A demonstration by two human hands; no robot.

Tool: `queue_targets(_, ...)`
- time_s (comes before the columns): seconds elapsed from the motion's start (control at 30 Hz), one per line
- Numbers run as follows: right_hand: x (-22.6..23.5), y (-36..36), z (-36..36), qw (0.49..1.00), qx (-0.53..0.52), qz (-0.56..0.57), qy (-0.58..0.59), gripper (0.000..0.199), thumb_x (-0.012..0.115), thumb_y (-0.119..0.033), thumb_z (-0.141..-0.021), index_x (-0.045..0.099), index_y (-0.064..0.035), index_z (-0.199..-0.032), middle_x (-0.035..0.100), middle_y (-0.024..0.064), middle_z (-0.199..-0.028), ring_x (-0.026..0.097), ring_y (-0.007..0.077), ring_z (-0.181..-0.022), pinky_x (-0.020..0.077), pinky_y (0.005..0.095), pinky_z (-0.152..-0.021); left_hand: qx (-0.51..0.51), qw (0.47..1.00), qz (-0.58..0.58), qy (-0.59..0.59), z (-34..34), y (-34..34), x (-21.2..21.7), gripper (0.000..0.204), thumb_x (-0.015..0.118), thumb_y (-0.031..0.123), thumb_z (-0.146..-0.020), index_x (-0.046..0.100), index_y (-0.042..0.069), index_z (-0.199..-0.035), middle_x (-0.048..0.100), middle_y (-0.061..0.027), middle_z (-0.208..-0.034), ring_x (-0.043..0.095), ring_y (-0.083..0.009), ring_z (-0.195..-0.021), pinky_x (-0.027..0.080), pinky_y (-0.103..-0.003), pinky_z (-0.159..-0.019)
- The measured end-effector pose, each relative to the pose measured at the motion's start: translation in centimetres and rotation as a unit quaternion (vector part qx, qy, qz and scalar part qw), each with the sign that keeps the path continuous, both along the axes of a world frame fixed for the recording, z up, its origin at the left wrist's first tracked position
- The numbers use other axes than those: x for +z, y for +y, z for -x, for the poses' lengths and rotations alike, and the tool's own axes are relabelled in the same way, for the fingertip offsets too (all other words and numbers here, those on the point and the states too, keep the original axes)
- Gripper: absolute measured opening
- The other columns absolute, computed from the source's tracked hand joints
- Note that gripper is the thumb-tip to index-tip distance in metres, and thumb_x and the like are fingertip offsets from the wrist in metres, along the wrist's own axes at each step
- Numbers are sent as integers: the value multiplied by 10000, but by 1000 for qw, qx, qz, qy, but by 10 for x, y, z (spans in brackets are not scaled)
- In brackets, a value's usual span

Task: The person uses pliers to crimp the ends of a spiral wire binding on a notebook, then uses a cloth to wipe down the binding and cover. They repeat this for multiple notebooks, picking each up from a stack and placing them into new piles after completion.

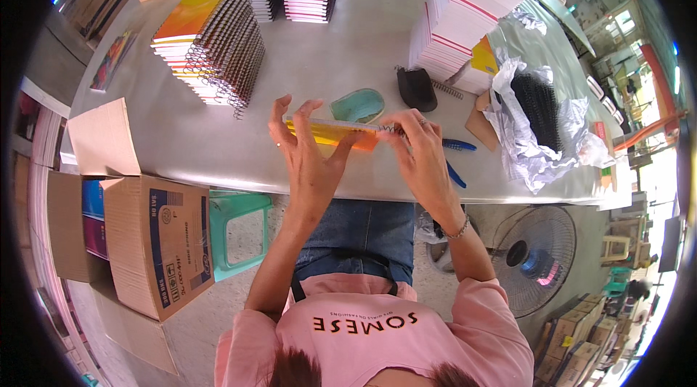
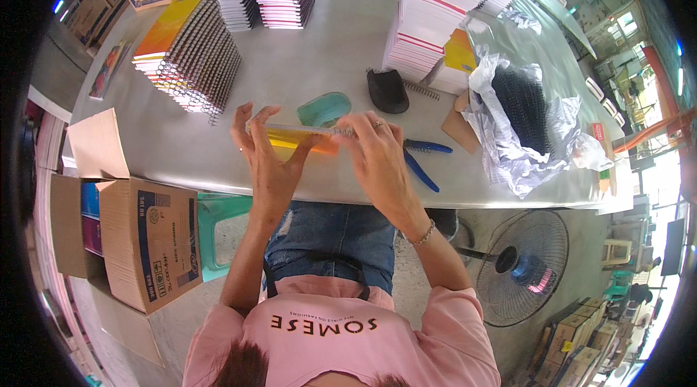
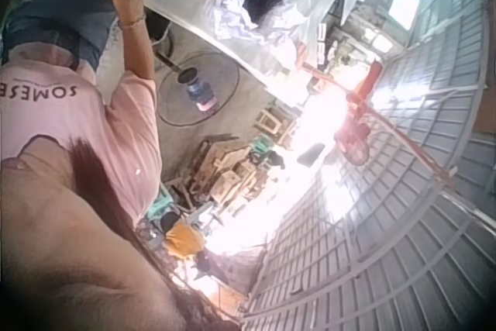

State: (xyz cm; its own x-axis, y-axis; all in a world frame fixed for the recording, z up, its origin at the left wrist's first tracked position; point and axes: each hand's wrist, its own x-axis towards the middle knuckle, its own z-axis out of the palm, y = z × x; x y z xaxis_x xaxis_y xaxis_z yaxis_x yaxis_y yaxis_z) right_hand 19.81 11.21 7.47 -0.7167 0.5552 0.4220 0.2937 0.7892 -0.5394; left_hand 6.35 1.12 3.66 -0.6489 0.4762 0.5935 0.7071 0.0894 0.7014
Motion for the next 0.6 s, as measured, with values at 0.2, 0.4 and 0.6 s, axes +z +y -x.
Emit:
queue_targets(0.2, 2, 6, -4, 992, 56, 83, -75, 126, 622, -148, -919, 603, -54, -1001, 612, 110, -954, 582, 301, -923, 391, 414, -868, -97, 993, 54, -37, 15, -8, -15, 679, 874, 191, -703, 424, 5, -1175, 432, -134, -1156, 453, -294, -1101, 401, -382, -973)
queue_targets(0.4, -3, 33, 25, 987, 122, 87, -62, 288, 677, -240, -895, 554, -56, -1079, 566, 209, -1124, 501, 386, -1149, 392, 471, -961, -169, 979, 40, -104, 55, -36, -18, 749, 922, 250, -629, 423, 18, -1138, 411, -118, -1062, 446, -278, -1019, 410, -370, -893)
queue_targets(0.6, -55, 41, 54, 994, 61, 1, -96, 473, 774, -271, -806, 511, -78, -1150, 404, 320, -1399, 305, 495, -1360, 309, 524, -1090, -165, 981, 49, -90, 60, -42, -14, 787, 932, 268, -607, 408, 28, -1143, 375, -65, -1064, 414, -210, -1043, 380, -317, -947)
